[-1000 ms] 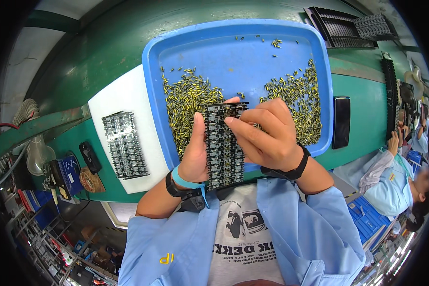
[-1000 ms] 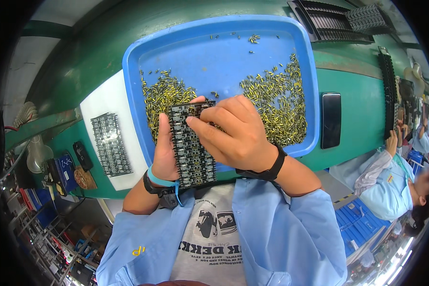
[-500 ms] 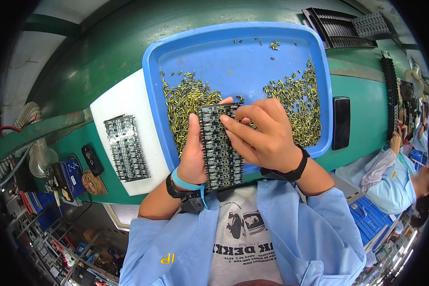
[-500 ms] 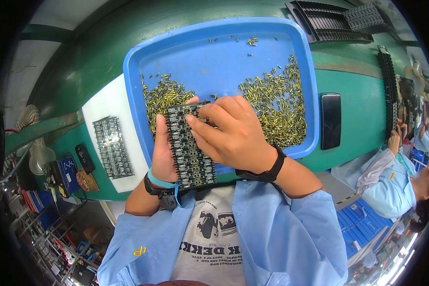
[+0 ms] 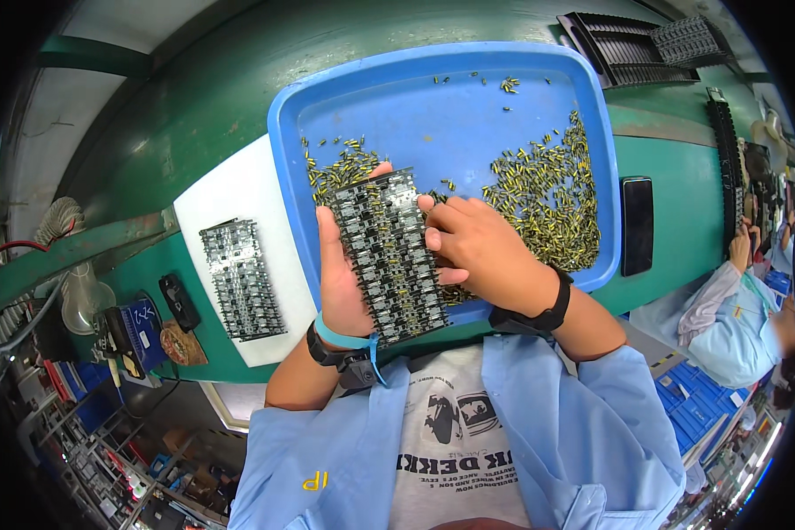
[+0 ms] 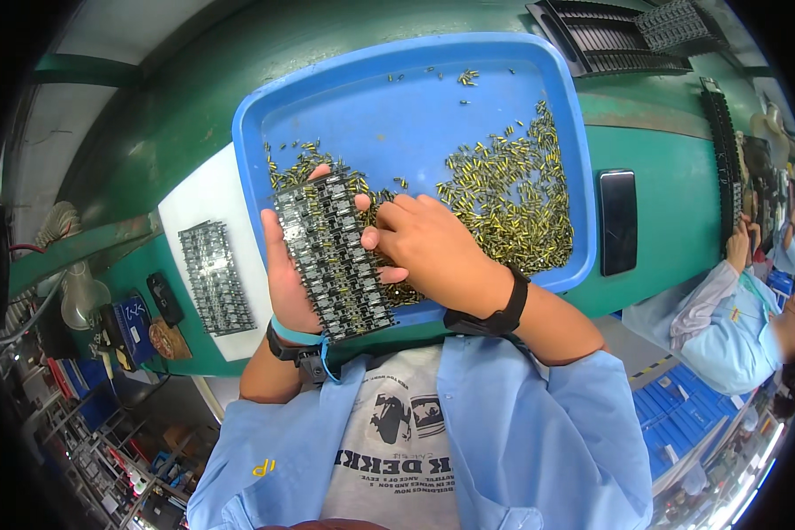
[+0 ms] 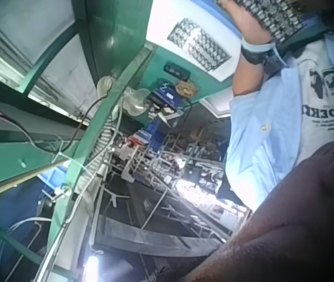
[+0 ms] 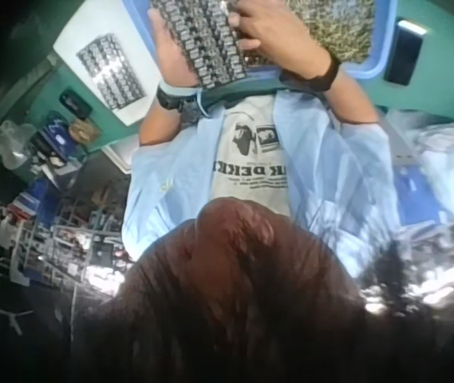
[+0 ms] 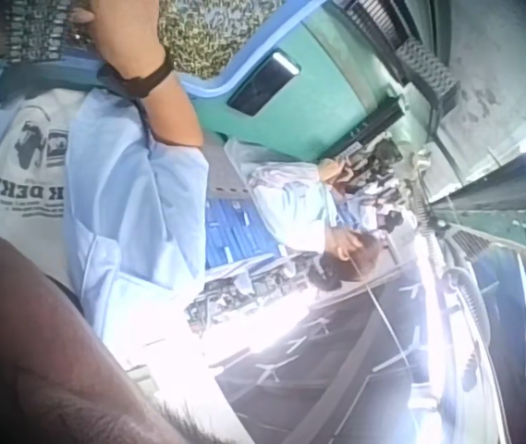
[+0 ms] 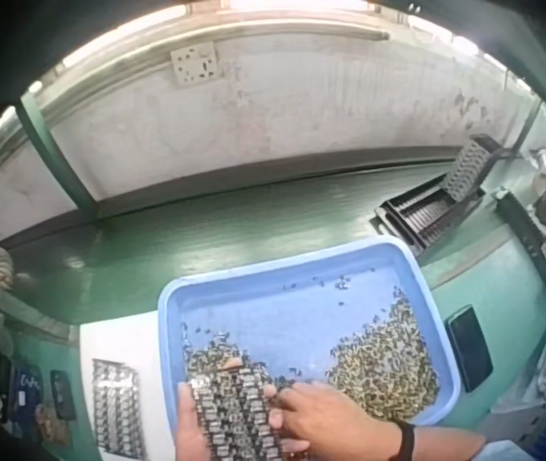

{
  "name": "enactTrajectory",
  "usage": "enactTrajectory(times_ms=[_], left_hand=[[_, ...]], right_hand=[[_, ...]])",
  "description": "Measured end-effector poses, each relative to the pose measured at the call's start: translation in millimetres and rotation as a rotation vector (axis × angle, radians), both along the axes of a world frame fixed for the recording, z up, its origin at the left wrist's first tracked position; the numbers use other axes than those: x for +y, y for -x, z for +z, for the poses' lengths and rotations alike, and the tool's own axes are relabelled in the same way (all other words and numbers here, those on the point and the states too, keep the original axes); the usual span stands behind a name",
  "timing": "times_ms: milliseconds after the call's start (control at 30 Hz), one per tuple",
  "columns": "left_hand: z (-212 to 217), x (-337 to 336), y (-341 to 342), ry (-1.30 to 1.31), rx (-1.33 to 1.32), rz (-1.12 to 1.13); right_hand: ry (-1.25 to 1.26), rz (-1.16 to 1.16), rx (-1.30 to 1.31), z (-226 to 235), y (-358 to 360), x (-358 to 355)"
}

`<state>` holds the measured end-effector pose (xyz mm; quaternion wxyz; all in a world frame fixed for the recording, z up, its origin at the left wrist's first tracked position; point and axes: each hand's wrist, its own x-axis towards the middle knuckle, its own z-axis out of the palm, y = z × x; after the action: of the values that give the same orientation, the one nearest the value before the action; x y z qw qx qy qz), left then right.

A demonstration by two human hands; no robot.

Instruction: The person inserts electronic components into a circuit board panel by hand, places the completed panel into a rack, and takes another circuit board panel to insert more components.

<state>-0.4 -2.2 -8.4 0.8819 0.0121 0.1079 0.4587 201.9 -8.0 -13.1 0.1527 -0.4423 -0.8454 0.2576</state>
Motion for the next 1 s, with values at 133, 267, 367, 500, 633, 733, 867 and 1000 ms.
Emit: enactTrajectory(times_ms=[133, 267, 367, 500, 633, 733, 867, 1000], left_hand=[[-4.3, 1.1, 1.7, -0.046, -0.029, -0.039], [-1.8, 0.7, 0.4, -0.031, -0.006, -0.021], [-7.3, 4.2, -0.1, -0.063, 0.020, -0.003], [-2.6, 2.3, 1.3, -0.056, 0.037, 0.007], [-4.4, 2.8, 1.0, -0.059, 0.051, -0.004], [-3.4, 2.6, 0.1, -0.062, 0.067, -0.011], [-1.7, 1.9, -0.7, -0.059, 0.098, -0.020], [-2.3, -0.1, -1.2, -0.062, 0.130, -0.024]], right_hand=[[0.006, 0.082, -0.037, -3.8, 1.0, -1.7], [-0.051, 0.024, 0.069, -3.7, 3.1, 4.0], [0.176, -0.198, 0.232, 17.7, -3.5, 4.1], [0.312, -0.420, 0.567, 25.3, -6.7, 6.3], [0.396, -0.467, 0.920, 23.1, -4.7, 5.4], [0.454, -0.452, 1.037, 23.0, -3.2, 5.5], [0.514, -0.442, 1.065, 23.5, -2.8, 6.8], [0.557, -0.455, 1.091, 24.1, -2.0, 7.9]])
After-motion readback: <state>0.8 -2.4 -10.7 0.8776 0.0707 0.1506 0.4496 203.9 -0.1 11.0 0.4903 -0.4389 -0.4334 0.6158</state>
